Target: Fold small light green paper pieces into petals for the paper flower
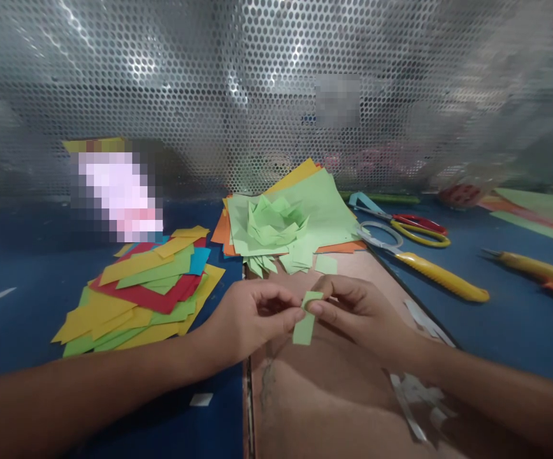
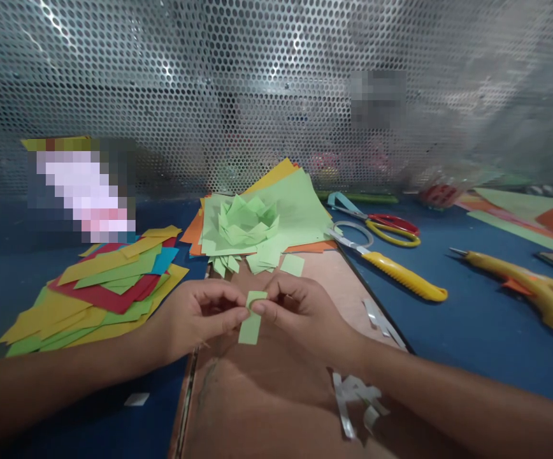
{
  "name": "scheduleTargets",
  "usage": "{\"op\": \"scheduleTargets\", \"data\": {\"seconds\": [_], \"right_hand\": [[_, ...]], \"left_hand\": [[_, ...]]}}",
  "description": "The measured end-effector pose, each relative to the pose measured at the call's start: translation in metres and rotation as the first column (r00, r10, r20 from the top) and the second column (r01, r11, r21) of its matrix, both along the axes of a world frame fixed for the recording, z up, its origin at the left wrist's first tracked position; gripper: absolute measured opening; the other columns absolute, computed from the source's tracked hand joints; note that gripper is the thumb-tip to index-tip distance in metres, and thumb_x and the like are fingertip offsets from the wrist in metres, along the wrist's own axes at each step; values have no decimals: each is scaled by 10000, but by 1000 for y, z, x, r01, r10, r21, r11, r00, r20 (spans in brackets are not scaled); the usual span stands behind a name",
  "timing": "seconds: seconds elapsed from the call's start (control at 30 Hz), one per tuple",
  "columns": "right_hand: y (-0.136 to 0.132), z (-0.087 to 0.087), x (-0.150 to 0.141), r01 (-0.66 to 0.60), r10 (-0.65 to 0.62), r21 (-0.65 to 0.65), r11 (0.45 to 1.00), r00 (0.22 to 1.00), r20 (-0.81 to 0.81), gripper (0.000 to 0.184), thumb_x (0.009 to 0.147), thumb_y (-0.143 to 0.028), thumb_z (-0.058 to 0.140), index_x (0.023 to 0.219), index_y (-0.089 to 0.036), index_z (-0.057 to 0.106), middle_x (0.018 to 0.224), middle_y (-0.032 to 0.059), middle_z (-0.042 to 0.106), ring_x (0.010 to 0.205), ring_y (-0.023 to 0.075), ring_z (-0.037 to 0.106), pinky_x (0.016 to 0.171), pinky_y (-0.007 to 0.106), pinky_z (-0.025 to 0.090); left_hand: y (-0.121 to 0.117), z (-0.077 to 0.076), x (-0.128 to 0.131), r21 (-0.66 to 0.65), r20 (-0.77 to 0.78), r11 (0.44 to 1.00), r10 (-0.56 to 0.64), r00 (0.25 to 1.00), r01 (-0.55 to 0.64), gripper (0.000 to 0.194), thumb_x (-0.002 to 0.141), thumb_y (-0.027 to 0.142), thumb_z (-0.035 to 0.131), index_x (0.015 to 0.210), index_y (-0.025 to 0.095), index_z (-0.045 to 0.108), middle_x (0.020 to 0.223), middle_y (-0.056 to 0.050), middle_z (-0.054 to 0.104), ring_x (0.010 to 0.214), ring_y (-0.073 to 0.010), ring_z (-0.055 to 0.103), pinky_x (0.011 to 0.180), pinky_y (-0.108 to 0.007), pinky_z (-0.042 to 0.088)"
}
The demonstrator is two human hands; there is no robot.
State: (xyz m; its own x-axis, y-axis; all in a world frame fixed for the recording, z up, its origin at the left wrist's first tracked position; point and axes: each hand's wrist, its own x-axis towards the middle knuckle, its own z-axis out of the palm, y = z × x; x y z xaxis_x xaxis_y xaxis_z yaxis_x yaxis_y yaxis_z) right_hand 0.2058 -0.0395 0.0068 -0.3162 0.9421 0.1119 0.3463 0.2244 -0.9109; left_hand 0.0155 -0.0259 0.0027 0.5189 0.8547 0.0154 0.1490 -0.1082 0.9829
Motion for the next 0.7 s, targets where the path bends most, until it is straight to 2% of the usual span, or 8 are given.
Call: {"op": "scheduleTargets", "data": {"seconds": [0.13,0.4,0.5,0.6,0.7], "right_hand": [[-2,3,-1,-18,19,14,1000,999,-41,342,830,-462,555,658,-167,530,642,1,542,612,114,480,577,231,408],[-3,1,1,-88,91,65,994,995,-50,383,849,-463,535,610,-167,492,598,-23,440,570,100,407,533,217,356],[-1,1,0,-98,98,98,990,995,1,372,883,-448,485,636,-170,500,641,-2,489,615,115,447,581,228,383],[0,-1,-1,-198,188,164,966,979,72,320,909,-421,447,739,-172,555,764,29,566,727,140,500,669,252,408],[1,-4,0,-239,216,213,947,968,127,287,922,-373,437,746,-178,554,713,7,535,675,125,475,626,234,390]], "left_hand": [[0,-1,-1,-19,2,1000,-4,1000,4,107,761,240,615,740,137,638,586,29,559,529,-78,494,508,-173,402],[-1,-3,0,-10,-45,1000,-25,999,25,85,714,206,631,732,123,637,619,21,565,555,-72,479,527,-169,396],[0,-1,0,-2,20,1000,-28,999,28,92,741,222,618,730,131,624,630,22,569,557,-71,484,526,-167,398],[2,0,-1,-3,91,1000,8,996,-8,107,767,247,615,762,141,624,640,19,579,556,-75,501,537,-174,414],[4,0,-1,-20,99,1000,24,995,-22,124,766,262,626,750,140,620,576,26,539,515,-72,474,507,-174,402]]}}
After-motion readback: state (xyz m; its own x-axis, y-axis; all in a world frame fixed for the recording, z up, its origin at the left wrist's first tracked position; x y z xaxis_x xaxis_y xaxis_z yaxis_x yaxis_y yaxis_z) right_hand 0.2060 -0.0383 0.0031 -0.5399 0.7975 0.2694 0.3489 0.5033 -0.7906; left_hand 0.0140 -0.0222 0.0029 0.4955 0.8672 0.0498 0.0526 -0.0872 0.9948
